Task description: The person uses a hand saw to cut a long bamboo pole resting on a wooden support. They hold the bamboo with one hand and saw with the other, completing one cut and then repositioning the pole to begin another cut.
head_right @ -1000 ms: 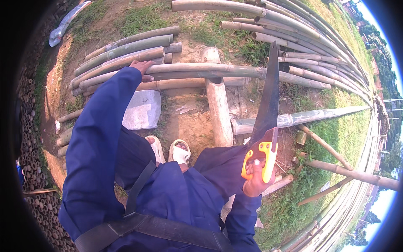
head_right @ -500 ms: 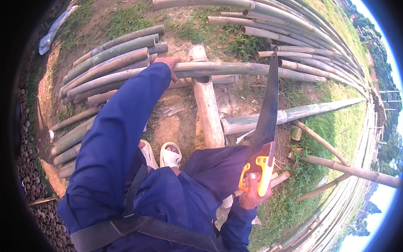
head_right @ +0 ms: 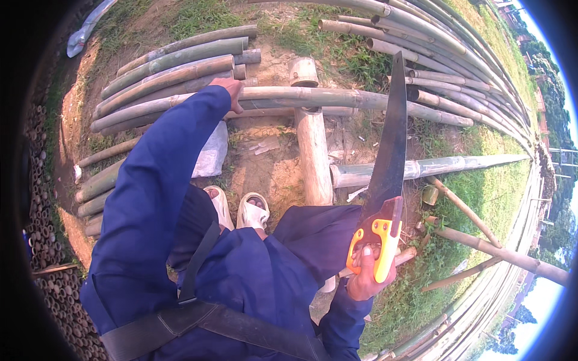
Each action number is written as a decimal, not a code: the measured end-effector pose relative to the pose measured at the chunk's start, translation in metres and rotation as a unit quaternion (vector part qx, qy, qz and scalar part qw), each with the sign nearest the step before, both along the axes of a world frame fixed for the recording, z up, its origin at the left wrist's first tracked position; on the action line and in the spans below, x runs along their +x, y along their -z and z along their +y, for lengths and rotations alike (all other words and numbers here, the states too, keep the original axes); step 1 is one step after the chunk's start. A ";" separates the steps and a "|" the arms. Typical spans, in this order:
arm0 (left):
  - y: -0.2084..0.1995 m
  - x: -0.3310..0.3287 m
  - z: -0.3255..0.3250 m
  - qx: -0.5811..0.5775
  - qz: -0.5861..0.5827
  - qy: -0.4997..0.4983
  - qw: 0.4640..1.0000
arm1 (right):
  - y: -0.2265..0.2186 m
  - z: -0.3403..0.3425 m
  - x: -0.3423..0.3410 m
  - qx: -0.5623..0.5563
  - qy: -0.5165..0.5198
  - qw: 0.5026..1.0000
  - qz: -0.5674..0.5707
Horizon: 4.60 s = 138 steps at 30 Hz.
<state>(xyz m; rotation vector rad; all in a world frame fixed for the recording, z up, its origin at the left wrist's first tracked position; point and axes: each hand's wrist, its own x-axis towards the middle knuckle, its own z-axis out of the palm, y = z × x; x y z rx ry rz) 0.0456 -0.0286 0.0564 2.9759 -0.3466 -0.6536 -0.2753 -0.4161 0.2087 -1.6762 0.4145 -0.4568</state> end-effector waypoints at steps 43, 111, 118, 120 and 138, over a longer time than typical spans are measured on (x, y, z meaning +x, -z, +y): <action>0.003 -0.021 0.057 0.019 -0.015 -0.139 0.990 | 0.124 0.105 0.094 -0.015 -0.222 0.974 0.044; 0.006 -0.007 0.039 0.034 -0.010 -0.033 0.999 | 0.107 0.088 0.014 -0.068 -0.253 0.956 0.134; 0.011 -0.002 0.031 0.006 -0.038 -0.018 0.999 | 0.140 0.125 0.155 -0.082 -0.253 0.964 0.030; 0.008 -0.005 0.031 0.005 -0.034 -0.019 0.999 | 0.146 0.124 0.148 -0.049 -0.262 0.962 0.052; 0.020 -0.009 0.043 0.040 -0.043 -0.011 0.998 | 0.126 0.109 0.063 -0.042 -0.250 0.963 0.093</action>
